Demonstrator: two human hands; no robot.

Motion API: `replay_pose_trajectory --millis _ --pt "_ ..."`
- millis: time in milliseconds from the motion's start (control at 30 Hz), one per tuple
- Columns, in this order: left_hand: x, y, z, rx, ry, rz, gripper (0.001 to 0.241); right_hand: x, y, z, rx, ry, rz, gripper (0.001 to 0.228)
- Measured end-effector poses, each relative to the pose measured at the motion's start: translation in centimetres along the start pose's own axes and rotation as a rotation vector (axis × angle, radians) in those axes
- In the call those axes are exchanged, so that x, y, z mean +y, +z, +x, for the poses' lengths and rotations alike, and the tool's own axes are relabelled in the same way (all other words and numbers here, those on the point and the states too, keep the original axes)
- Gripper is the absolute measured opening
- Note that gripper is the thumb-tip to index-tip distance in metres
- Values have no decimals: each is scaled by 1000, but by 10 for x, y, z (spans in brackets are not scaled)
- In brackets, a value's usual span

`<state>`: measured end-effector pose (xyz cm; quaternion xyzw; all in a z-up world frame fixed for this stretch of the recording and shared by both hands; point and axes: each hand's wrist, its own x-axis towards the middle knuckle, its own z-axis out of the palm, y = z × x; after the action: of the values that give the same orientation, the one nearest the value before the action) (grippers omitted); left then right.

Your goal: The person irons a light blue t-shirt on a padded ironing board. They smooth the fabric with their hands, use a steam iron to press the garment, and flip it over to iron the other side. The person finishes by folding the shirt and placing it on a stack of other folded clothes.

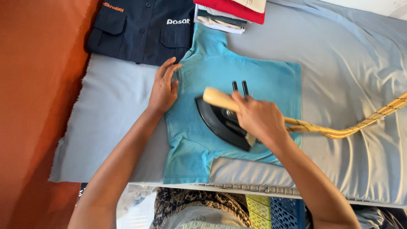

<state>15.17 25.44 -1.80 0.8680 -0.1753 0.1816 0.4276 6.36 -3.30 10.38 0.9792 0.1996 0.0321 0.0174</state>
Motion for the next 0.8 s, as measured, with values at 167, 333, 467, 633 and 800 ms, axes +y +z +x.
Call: replay_pose_trajectory --millis 167,333,467,633,800 --pt "-1 1 -1 40 -51 -35 51 -17 9 80 72 87 -6 34" --pt "0 -1 -2 75 -93 -93 45 -10 11 107 52 39 87 37" --pt "3 -4 -4 60 -98 -150 33 -1 -1 85 -16 -103 198 40" --pt "13 -12 -2 43 63 -110 31 -13 -28 42 -251 -203 219 39" --pt "22 -13 -8 -256 304 177 40 -22 -36 -2 -251 -313 272 38"
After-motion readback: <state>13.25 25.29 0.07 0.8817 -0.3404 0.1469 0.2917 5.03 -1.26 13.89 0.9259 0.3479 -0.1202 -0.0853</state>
